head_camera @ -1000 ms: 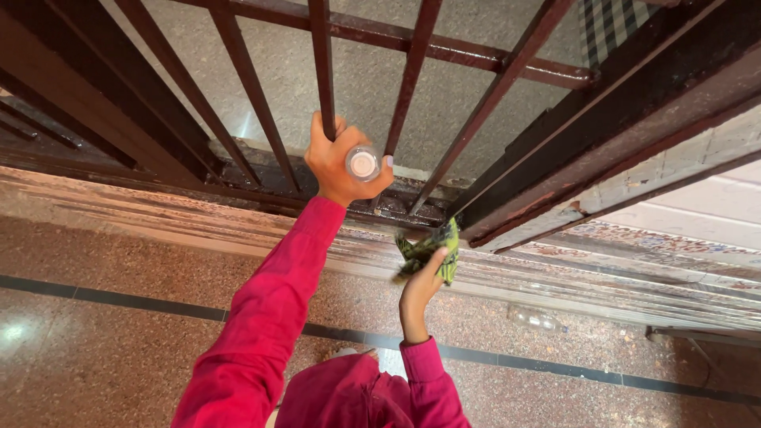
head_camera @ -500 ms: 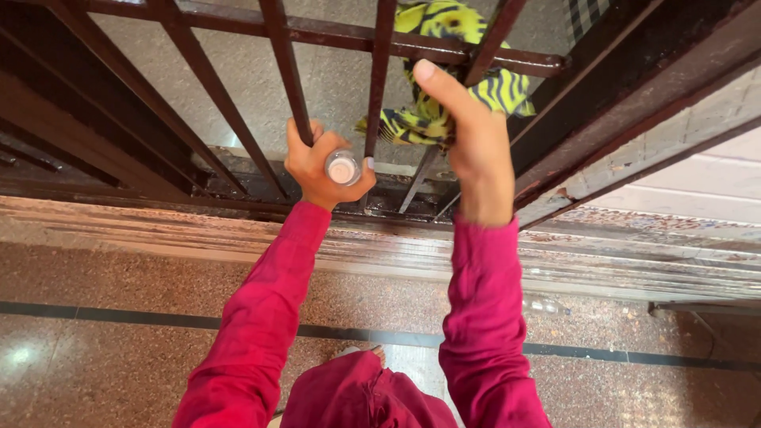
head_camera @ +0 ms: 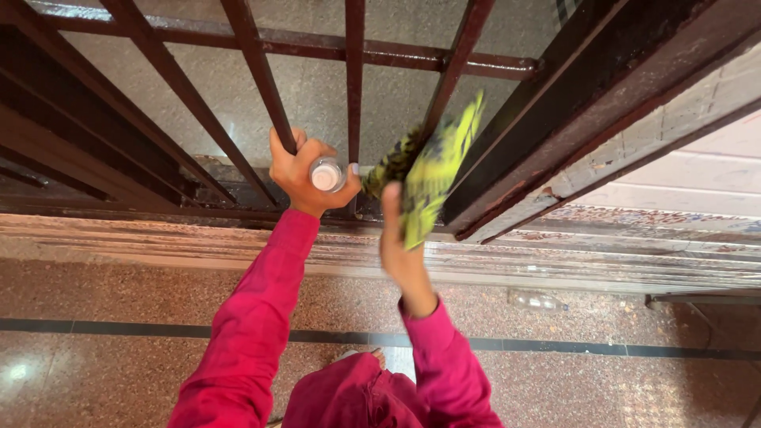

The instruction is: The person cleans a brown metal gate by spraying a liquid from a bottle and wiping the bars with a patterned cloth. They systematically clean vertical and horizontal bars, moving along the gate's length.

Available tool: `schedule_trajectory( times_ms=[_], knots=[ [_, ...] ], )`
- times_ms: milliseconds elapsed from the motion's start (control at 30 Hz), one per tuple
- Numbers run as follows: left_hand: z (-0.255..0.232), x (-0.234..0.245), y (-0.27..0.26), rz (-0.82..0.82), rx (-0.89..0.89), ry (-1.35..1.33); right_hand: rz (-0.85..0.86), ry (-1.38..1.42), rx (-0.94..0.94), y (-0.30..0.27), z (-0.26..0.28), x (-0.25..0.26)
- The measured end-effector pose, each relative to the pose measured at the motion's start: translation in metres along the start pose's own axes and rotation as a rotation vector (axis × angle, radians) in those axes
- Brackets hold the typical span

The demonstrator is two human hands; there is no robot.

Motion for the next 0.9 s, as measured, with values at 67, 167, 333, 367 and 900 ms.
schedule_trajectory(
  times_ms=[67,167,333,367,900],
  knots=[
    [0.000,0.000,0.000,-0.001,-0.012,0.012,0.058,-0.081,-0.311,-0.021,-0.021,-0.008],
    [0.000,0.000,-0.001,0.002,-0.007,0.030,0.021,-0.196,-0.142,-0.018,-0.012,-0.013],
    [-0.001,0.000,0.001,-0.012,-0.002,0.026,0.171,0.226,-0.096,0.070,0.003,0.008],
    [-0.002,0.001,0.001,-0.016,-0.002,0.020,0.257,0.399,-0.173,0.087,0.003,0.013],
    [-0.004,0.001,0.001,-0.011,0.024,0.043,-0.009,-0.277,0.022,-0.051,-0.061,-0.013]
  ],
)
Point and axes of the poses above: each hand's wrist, its own y-axis towards the middle knuckle, its own x-axis out of the back of the hand, z = x × y, the point moved 4 cm from there along y, towards the middle knuckle, and after that the axes turned 3 degrees about x, right-handed, at the moved point
